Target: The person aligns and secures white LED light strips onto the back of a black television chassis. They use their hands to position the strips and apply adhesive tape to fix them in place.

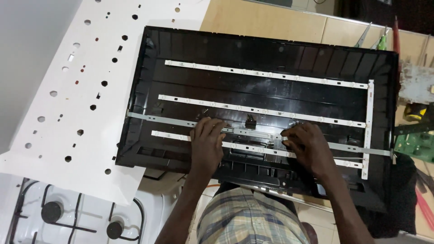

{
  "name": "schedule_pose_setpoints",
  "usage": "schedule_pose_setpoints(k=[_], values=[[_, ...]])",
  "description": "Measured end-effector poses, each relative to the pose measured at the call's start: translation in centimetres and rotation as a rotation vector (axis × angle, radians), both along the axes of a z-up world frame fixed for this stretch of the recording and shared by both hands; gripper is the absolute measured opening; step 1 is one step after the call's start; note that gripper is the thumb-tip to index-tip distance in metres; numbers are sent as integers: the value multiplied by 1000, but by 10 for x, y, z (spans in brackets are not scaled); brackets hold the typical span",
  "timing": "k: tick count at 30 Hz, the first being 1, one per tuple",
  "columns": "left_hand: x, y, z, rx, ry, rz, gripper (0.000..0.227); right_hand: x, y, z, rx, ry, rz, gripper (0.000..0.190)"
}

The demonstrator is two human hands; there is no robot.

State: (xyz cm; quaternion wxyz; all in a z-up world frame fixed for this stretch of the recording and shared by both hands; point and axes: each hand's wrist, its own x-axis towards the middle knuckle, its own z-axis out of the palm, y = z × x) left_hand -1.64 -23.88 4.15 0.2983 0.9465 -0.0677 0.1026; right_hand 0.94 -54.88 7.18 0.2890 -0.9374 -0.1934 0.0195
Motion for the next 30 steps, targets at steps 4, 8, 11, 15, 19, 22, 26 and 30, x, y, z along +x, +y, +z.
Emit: schedule_pose_setpoints(k=[4, 8, 11, 15, 19, 22, 26, 30], values=[[5, 6, -10, 67, 12, 5, 20, 0, -8, -24, -58, -17, 9, 27], [10, 5, -6, 77, 20, -11, 19, 4, -7, -16, -65, -1, 56, 26], [11, 4, -2, 50, 52, -8, 17, 3, -9, -23, -63, 15, 57, 35], [10, 3, -8, 55, 59, 4, 18, 3, -9, -21, -73, -1, 43, 26], [10, 3, -1, 53, 68, 2, 19, 3, -8, -20, -74, 22, 18, 27], [12, 3, -3, 53, 60, -2, 20, 5, -9, -21, -79, 5, 16, 21], [9, 4, 7, -8, 59, -29, 20, 3, -8, -26, -106, 3, 8, 17], [10, 4, 1, 37, 66, -18, 20, 0, -6, -27, -111, 37, -45, 20]])
